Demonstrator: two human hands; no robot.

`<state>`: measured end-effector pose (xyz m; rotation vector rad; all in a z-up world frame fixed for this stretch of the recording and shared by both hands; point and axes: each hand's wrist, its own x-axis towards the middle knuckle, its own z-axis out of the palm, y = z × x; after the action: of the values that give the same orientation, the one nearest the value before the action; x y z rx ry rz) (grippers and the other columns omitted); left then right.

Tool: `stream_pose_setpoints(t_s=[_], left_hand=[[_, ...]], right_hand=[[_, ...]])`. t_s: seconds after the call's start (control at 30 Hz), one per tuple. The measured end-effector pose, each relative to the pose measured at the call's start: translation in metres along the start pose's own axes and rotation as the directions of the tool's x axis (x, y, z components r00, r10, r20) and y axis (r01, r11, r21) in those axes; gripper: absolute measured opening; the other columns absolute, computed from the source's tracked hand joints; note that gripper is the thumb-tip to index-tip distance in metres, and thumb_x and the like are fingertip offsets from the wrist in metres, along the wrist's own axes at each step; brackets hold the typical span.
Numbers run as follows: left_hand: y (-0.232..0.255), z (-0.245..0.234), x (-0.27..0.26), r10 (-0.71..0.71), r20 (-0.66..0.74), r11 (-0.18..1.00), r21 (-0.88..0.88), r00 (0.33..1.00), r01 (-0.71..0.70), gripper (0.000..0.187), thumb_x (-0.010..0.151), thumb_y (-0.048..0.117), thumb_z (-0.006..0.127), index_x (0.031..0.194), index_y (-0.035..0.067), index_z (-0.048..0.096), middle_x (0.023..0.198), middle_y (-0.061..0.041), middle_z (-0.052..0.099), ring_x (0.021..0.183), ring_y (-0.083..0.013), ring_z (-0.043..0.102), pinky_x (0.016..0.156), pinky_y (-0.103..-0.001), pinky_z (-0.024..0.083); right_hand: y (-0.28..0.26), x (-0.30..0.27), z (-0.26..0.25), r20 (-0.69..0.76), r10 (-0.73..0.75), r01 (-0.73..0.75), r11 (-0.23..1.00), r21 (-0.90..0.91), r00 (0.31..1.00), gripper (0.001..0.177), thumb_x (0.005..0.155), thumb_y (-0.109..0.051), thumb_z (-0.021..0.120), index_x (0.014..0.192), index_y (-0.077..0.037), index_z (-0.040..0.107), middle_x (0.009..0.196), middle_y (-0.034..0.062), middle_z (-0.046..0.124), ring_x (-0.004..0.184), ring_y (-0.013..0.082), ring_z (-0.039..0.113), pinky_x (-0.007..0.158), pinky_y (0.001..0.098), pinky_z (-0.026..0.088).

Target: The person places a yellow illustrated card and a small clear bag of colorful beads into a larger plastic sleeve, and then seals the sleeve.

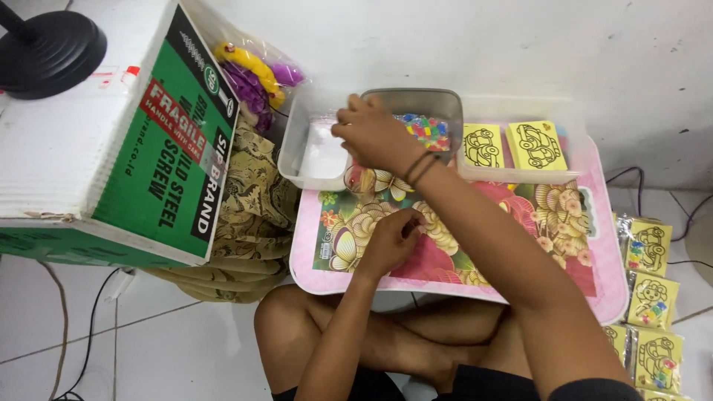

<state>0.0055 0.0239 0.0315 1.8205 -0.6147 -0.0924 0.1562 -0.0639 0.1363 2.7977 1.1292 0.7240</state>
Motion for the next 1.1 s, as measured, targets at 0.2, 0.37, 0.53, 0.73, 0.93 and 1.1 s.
stream_pose_setpoints(t_s=[0.2,0.37,0.53,0.73,0.93,1.1], left_hand=[[-0.015,0.005,-0.001,-0.035,-0.028,0.999,0.032,0.999,0.036,0.015,0.083,0.011,0.062,0.095,0.008,0.071,0.085,-0.018,0.07,0.083,-0.0426,0.069,0.075,-0.051,0.055],[0.005,-0.011,0.003,-0.021,-0.002,1.0,-0.015,1.0,0.021,0.024,0.078,0.018,0.073,0.101,0.011,0.073,0.092,-0.013,0.074,0.092,-0.0429,0.07,0.079,-0.058,0.053],[-0.008,-0.009,0.002,-0.027,-0.009,0.999,-0.046,1.0,0.026,0.023,0.079,0.016,0.072,0.101,0.011,0.074,0.089,-0.011,0.073,0.088,-0.039,0.07,0.077,-0.055,0.054],[-0.019,-0.003,0.002,-0.018,-0.02,0.997,-0.081,1.0,0.016,0.021,0.081,0.013,0.072,0.102,0.013,0.076,0.083,-0.008,0.072,0.082,-0.0333,0.069,0.075,-0.05,0.055],[-0.006,0.0,0.002,0.004,-0.023,0.993,-0.118,1.0,-0.007,0.021,0.082,0.01,0.071,0.102,0.014,0.077,0.078,-0.005,0.071,0.075,-0.0275,0.069,0.073,-0.046,0.056],[0.01,0.0,0.004,-0.012,-0.019,0.997,-0.071,1.0,0.01,0.017,0.084,0.001,0.062,0.1,0.006,0.067,0.079,-0.002,0.066,0.062,-0.0138,0.051,0.059,-0.029,0.043]], right_hand=[[-0.022,0.05,0.106,0.326,0.132,-0.123,0.991,-0.049,0.936,0.02,0.067,-0.017,0.087,0.084,-0.019,0.077,0.085,0.0053,0.074,0.091,0.0283,0.063,0.094,0.0558,0.039],[-0.038,0.061,0.108,0.516,0.229,-0.22,0.972,-0.08,0.826,0.024,0.068,-0.005,0.08,0.088,-0.018,0.076,0.088,0.0069,0.074,0.087,0.0309,0.065,0.091,0.0594,0.033],[-0.041,0.064,0.107,0.558,0.254,-0.255,0.964,-0.078,0.79,0.025,0.079,0.004,0.071,0.095,-0.014,0.077,0.093,0.008,0.074,0.089,0.0307,0.067,0.088,0.0583,0.033],[-0.041,0.066,0.1,0.512,0.252,-0.246,0.966,-0.081,0.821,0.024,0.081,0.006,0.066,0.09,-0.013,0.076,0.09,0.0083,0.072,0.088,0.0317,0.065,0.086,0.0587,0.032],[-0.027,0.056,0.038,0.308,0.243,-0.25,0.968,-0.017,0.92,0.009,0.081,-0.003,0.076,0.087,-0.01,0.076,0.088,0.0106,0.071,0.097,0.0334,0.061,0.09,0.0617,0.032],[-0.008,0.01,-0.061,0.047,0.272,-0.251,0.787,0.563,0.961,0.013,0.095,-0.025,0.071,0.09,-0.014,0.075,0.093,0.0018,0.058,0.091,0.0182,0.053,0.097,0.0416,0.043]])
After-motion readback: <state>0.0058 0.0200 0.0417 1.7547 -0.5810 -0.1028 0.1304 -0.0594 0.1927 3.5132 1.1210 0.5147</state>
